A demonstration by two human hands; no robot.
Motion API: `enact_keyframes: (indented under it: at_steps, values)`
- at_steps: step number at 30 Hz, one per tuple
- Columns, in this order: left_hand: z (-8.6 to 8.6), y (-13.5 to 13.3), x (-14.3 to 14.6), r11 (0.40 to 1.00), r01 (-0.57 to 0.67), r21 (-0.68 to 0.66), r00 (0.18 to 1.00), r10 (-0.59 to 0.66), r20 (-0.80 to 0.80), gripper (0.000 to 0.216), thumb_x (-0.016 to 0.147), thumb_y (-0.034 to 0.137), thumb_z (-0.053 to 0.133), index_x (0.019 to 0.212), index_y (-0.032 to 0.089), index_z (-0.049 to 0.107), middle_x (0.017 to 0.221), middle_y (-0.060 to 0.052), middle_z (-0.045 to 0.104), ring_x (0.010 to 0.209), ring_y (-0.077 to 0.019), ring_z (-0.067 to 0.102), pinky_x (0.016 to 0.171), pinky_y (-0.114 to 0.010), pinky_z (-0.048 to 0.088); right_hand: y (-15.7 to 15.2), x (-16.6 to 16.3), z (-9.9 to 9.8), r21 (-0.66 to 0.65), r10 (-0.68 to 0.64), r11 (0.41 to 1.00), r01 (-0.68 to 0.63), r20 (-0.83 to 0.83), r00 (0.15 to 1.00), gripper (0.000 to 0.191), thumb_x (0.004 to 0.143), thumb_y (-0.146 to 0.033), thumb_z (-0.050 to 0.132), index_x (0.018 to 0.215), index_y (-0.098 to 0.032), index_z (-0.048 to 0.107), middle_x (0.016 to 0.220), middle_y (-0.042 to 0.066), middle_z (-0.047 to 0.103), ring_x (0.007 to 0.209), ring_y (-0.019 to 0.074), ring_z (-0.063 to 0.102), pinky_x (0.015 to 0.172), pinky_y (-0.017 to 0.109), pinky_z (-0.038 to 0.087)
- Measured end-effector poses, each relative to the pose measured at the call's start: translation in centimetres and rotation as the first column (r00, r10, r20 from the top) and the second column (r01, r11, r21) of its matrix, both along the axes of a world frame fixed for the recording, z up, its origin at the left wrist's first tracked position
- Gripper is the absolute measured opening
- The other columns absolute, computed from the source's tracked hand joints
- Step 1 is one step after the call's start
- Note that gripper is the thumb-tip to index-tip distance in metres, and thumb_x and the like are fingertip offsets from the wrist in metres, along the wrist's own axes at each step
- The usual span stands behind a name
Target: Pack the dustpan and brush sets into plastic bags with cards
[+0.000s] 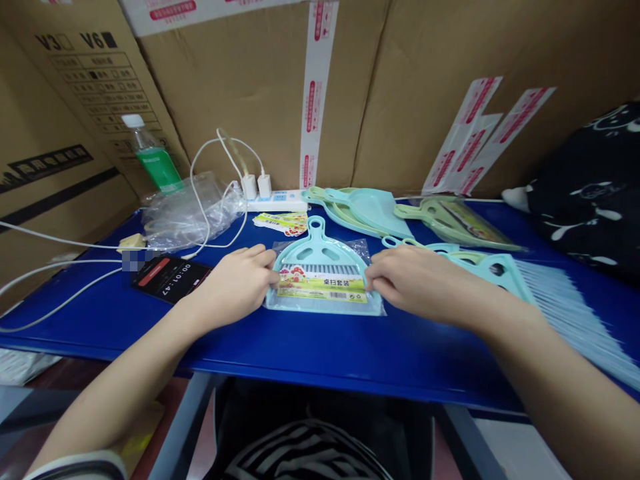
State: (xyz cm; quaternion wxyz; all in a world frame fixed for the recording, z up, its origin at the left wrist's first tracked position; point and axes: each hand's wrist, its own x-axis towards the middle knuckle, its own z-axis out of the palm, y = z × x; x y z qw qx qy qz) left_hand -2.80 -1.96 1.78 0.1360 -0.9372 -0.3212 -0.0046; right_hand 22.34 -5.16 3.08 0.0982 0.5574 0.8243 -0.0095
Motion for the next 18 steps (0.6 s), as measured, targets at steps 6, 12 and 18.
enact_keyframes:
  at_steps: [6, 12, 18]
  values:
    - [0.0, -0.1, 0.0, 1.000, 0.006, 0.004, 1.000, -0.006, 0.004, 0.031, 0.079, 0.005, 0.048, 0.078, 0.021, 0.074, 0.078, -0.004, 0.060, 0.071, -0.0183, 0.052, 0.066, -0.031, 0.045, 0.1, -0.5, 0.2, 0.006, 0.008, 1.000, -0.009, 0.036, 0.999, 0.031, 0.086, -0.012, 0.040, 0.068, -0.020, 0.064, 0.080, 0.004, 0.070, 0.076, 0.0200, 0.063, 0.064, 0.031, 0.038]
    - [-0.1, -0.1, 0.1, 1.000, 0.013, 0.001, 1.000, -0.013, 0.015, 0.033, 0.080, 0.004, 0.047, 0.084, 0.023, 0.074, 0.078, -0.004, 0.061, 0.070, -0.0183, 0.053, 0.066, -0.031, 0.045, 0.4, 0.1, -0.5, 0.041, 0.064, 0.997, -0.063, -0.009, 0.998, 0.032, 0.084, -0.012, 0.038, 0.076, -0.020, 0.068, 0.085, 0.005, 0.073, 0.077, 0.0208, 0.065, 0.063, 0.031, 0.039]
    - [-0.1, -0.1, 0.1, 1.000, 0.016, 0.017, 0.999, -0.016, -0.028, 0.030, 0.082, 0.006, 0.046, 0.085, 0.020, 0.072, 0.078, -0.004, 0.062, 0.071, -0.0188, 0.054, 0.068, -0.031, 0.046, 0.4, 0.7, -1.2, 0.097, 0.125, 0.988, -0.120, -0.051, 0.991, 0.029, 0.082, -0.013, 0.039, 0.075, -0.019, 0.067, 0.079, 0.007, 0.073, 0.068, 0.0193, 0.063, 0.058, 0.031, 0.035]
